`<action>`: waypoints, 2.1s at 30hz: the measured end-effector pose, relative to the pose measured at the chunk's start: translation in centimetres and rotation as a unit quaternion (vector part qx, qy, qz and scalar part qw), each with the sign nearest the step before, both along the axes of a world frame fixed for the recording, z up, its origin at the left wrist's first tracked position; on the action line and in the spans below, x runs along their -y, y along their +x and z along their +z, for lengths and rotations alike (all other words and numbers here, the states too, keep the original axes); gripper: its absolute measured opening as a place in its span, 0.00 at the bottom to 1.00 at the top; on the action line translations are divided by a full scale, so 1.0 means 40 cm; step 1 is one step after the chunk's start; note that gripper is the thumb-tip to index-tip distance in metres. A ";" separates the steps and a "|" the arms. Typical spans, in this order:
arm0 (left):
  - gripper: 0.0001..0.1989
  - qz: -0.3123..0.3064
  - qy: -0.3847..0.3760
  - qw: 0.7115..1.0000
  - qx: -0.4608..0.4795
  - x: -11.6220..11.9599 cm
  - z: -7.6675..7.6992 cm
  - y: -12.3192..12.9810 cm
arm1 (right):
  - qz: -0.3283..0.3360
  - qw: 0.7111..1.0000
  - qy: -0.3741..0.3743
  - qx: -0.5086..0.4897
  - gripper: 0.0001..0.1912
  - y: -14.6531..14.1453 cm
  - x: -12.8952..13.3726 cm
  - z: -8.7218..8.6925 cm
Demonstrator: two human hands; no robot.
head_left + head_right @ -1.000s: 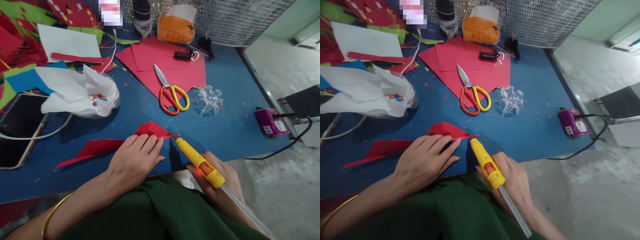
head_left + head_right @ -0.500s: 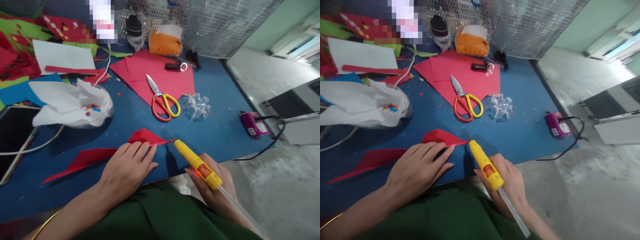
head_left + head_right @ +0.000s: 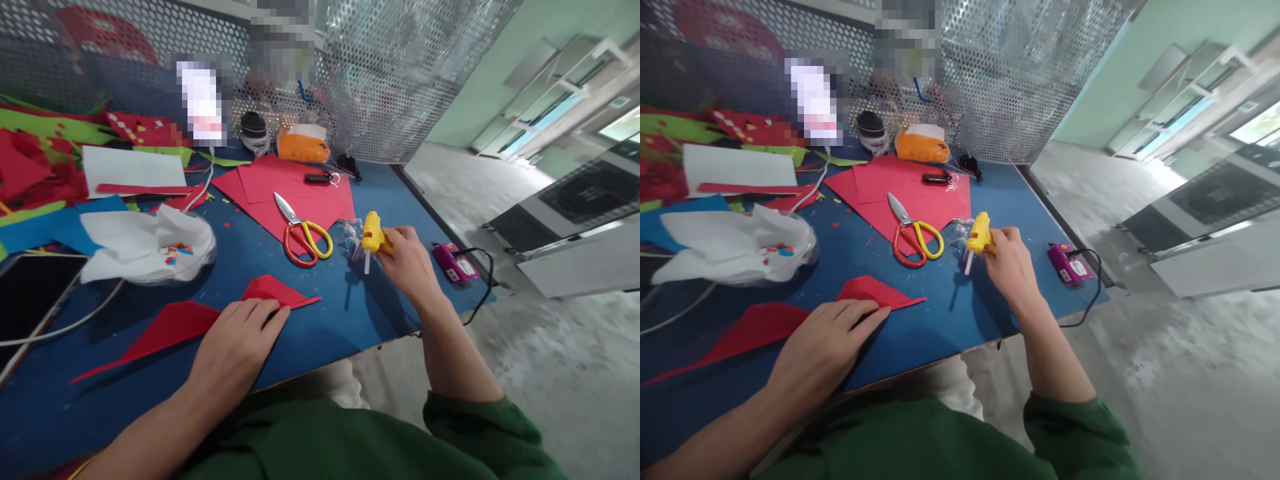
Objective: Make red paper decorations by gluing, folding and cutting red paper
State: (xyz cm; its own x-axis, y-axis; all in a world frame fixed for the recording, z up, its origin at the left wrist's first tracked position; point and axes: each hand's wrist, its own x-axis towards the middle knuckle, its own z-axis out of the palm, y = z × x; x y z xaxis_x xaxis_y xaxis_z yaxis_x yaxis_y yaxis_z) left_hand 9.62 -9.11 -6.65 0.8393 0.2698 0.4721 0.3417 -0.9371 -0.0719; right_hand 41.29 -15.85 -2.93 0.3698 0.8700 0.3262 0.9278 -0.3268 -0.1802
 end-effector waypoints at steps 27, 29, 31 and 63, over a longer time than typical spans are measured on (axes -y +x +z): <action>0.07 0.083 -0.186 0.979 -0.012 -0.007 0.027 0.038 | 0.203 0.957 -0.013 -0.208 0.03 -0.267 0.022 -0.102; 0.06 0.084 -0.185 0.979 -0.004 -0.006 0.025 0.039 | 0.194 0.954 -0.018 -0.230 0.02 -0.268 0.017 -0.098; 0.06 0.084 -0.189 0.978 -0.003 -0.007 0.025 0.040 | 0.187 0.952 -0.022 -0.241 0.02 -0.270 0.015 -0.092; 0.25 0.069 -0.060 0.992 -0.090 0.069 0.005 -0.001 | 0.312 0.948 -0.037 0.045 0.32 -0.363 0.132 -0.114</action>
